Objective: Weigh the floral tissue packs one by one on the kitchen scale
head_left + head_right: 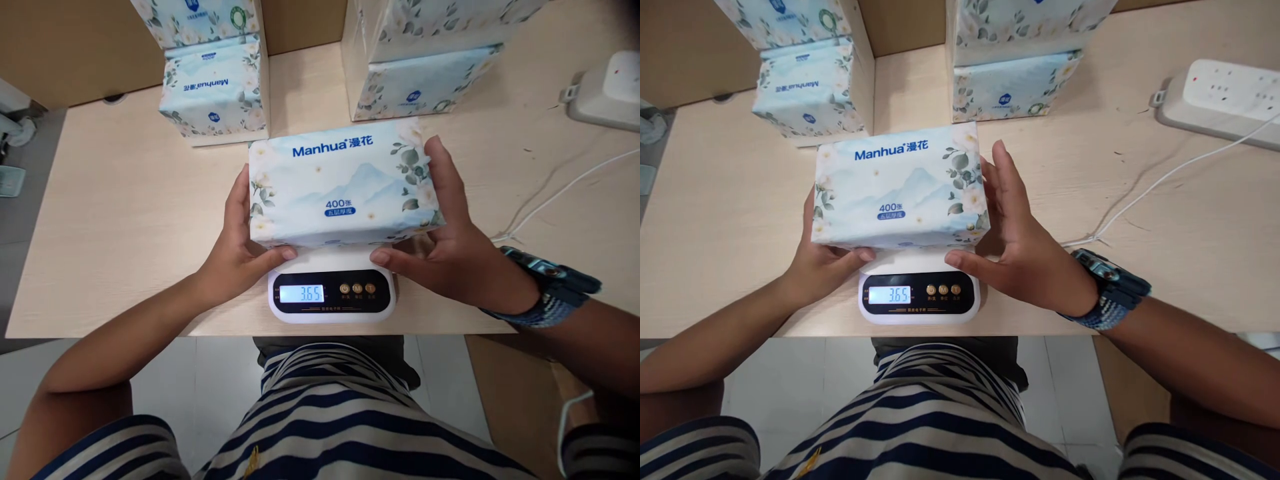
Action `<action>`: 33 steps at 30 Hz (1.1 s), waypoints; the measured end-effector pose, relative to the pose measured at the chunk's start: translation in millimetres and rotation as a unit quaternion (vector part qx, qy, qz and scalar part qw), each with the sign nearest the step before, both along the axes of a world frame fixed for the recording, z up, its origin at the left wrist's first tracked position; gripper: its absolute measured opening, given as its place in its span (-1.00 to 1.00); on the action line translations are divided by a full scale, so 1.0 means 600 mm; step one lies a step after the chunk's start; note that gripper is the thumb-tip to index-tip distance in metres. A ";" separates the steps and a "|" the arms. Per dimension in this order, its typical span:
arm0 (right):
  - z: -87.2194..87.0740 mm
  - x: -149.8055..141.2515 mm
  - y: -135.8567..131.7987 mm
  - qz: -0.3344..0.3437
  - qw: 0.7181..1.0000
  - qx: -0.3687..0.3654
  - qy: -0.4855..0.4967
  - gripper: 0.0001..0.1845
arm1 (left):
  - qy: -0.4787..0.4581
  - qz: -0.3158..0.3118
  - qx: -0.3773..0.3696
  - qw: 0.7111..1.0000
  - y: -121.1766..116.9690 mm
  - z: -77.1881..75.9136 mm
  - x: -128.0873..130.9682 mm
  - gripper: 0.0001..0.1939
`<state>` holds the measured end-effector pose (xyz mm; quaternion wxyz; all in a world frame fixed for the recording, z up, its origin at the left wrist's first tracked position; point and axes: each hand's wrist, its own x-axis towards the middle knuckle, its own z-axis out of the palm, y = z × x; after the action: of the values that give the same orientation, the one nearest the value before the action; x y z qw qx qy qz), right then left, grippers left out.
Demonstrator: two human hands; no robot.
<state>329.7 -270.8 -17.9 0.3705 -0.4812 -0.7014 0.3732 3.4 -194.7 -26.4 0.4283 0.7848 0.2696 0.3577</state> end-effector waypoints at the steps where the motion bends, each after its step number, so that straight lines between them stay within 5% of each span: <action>1: -0.004 -0.001 0.001 0.003 1.000 -0.001 0.014 0.47 | 0.000 0.002 0.006 1.000 0.001 -0.001 0.000 0.32; 12: -0.003 -0.003 0.003 -0.013 0.998 -0.025 0.047 0.54 | -0.015 -0.011 0.051 0.999 0.004 -0.003 0.000 0.33; 22: -0.007 -0.004 0.003 -0.025 0.999 -0.008 0.026 0.49 | -0.005 0.067 -0.040 0.997 -0.014 0.016 0.007 0.29; 33: -0.020 0.001 0.007 -0.027 0.999 -0.004 0.037 0.51 | 0.002 -0.007 0.041 0.999 -0.012 0.015 0.003 0.33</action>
<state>330.3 -266.9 -29.8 0.4040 -0.4870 -0.6729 0.3833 5.0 -201.8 -17.6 0.3979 0.8039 0.2502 0.3643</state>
